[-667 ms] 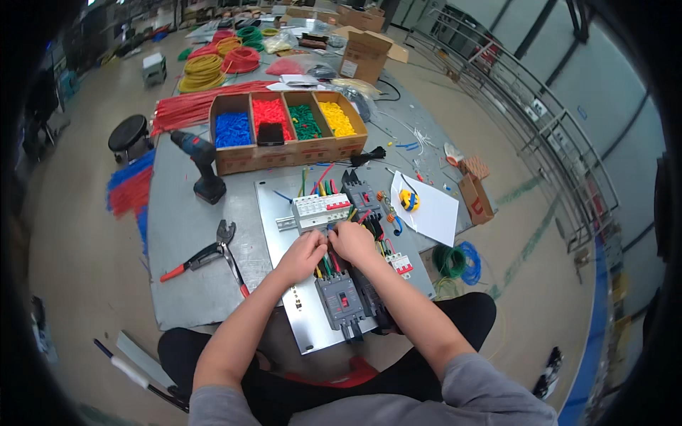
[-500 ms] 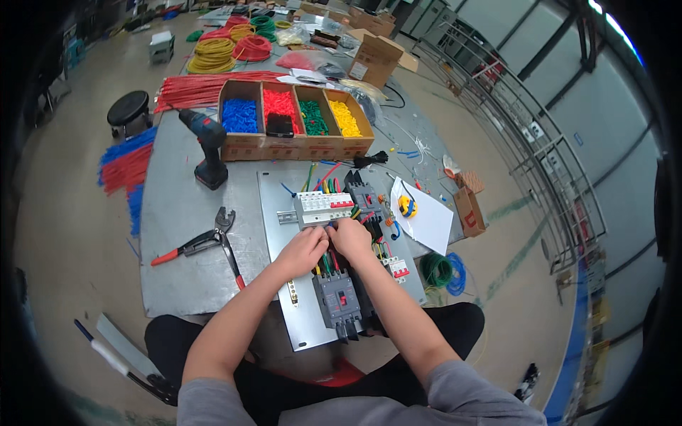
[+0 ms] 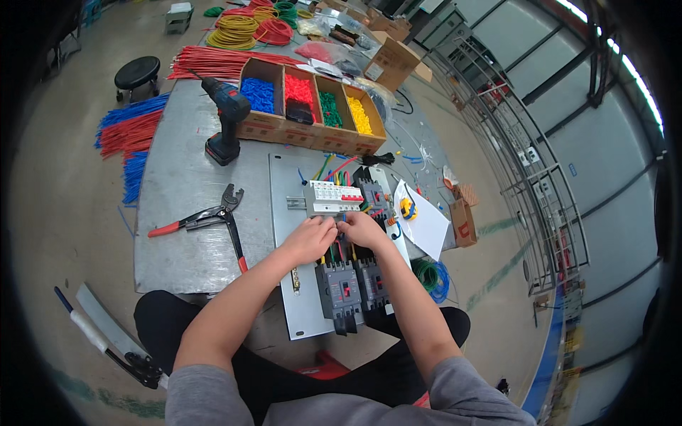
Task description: The person assembles an electrical panel by stripping, bending, and inserting colored wires into terminal blocks and circuit breakers. They use pliers and screwdrivers to secure connections and organize the wiring on the panel.
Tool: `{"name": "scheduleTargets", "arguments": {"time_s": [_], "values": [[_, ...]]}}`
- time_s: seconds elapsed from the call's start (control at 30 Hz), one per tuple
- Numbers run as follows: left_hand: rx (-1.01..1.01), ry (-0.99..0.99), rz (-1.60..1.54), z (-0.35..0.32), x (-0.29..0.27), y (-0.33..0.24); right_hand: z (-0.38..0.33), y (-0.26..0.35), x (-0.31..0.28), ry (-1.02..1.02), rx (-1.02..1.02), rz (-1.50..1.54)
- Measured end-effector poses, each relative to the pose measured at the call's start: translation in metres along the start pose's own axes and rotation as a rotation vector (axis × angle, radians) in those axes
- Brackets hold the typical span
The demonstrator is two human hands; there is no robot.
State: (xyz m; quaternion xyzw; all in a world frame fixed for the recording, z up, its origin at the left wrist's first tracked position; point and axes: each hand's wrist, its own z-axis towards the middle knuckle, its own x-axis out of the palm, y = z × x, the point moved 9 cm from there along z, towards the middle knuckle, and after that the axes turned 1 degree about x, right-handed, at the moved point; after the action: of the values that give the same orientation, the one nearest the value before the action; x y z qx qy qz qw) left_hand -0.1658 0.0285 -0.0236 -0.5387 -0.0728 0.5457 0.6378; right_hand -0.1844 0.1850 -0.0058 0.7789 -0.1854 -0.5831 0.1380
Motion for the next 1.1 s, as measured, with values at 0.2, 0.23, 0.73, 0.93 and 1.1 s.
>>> {"name": "scheduleTargets", "arguments": {"time_s": [0.2,0.23,0.73,0.93,1.1], "values": [[-0.073,0.048,0.021,-0.005,0.001,0.003,-0.012,-0.003,0.012,0.102,-0.048,0.378],[-0.076,0.055,0.021,-0.003,0.003,0.002,-0.014,-0.007,0.012,0.081,-0.054,0.420],[-0.102,0.113,0.011,0.005,0.006,0.004,-0.019,-0.014,0.021,0.104,-0.233,0.556],[-0.114,0.100,0.004,0.004,0.004,0.004,-0.024,-0.021,0.020,0.020,-0.186,0.605],[-0.106,0.112,0.016,0.003,0.003,0.003,-0.037,-0.008,0.009,-0.128,-0.234,0.403]]}}
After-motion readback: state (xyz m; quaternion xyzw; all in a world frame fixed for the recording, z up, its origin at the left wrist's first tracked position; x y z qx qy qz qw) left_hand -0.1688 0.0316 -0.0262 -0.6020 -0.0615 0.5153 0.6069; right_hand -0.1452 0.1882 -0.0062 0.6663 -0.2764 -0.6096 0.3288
